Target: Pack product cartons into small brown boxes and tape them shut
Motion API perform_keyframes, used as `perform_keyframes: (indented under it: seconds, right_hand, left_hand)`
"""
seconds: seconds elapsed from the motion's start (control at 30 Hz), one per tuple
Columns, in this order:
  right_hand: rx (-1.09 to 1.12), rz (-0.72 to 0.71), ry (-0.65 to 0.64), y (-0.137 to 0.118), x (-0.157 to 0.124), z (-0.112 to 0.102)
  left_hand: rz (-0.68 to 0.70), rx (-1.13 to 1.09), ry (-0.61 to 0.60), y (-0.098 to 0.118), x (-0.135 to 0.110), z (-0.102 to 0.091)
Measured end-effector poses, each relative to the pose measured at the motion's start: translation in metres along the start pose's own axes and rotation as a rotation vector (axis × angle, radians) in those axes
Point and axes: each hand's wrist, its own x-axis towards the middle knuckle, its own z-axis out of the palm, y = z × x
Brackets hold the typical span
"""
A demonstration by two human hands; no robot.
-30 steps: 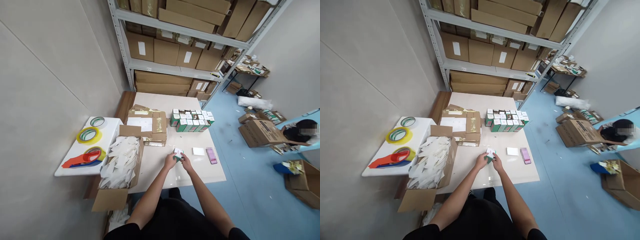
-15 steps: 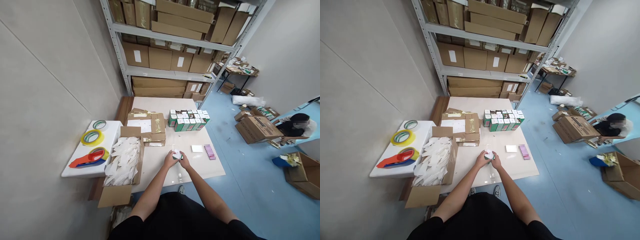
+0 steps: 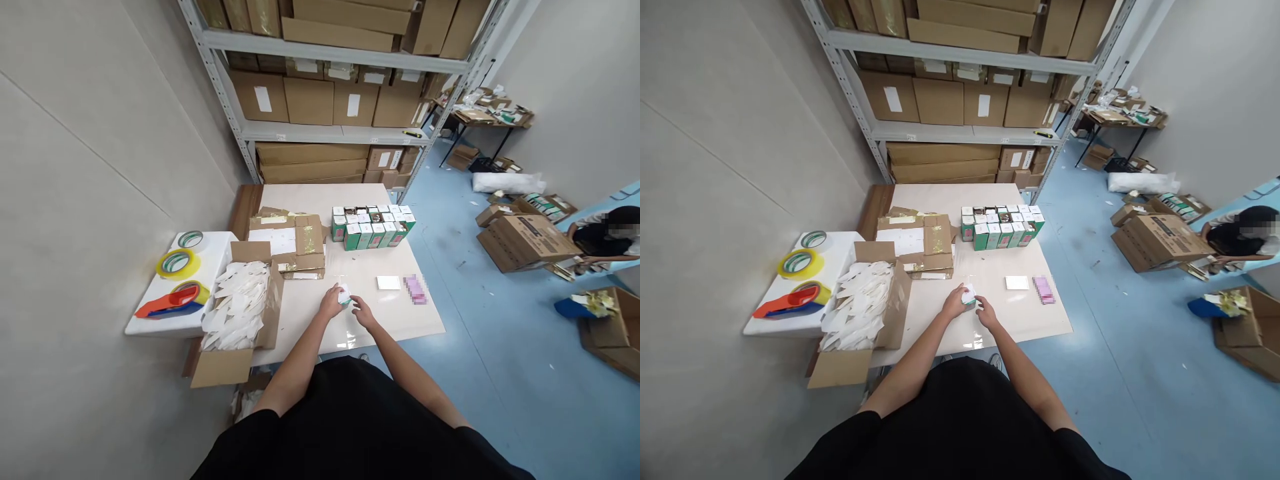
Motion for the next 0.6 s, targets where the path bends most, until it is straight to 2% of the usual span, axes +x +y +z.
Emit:
perform_keyframes:
  seconds: [0.13, 0.4, 0.53, 0.6]
  right_hand:
    - [0.03, -0.008, -0.043, -0.001, -0.001, -0.007]
    - [0.133, -0.052, -0.074, 0.005, -0.003, 0.0]
    - [0.157, -0.023, -0.069, 0.009, -0.005, 0.0]
    - [0.169, -0.023, -0.07, 0.011, -0.005, 0.001]
  left_hand:
    - [0.023, -0.03, -0.022, -0.006, -0.004, -0.006]
    - [-0.015, -0.112, 0.003, -0.011, -0.007, -0.009]
    - [-0.011, -0.318, -0.029, -0.012, 0.007, -0.014]
    - [-0.079, -0.443, 0.012, -0.012, 0.017, -0.013]
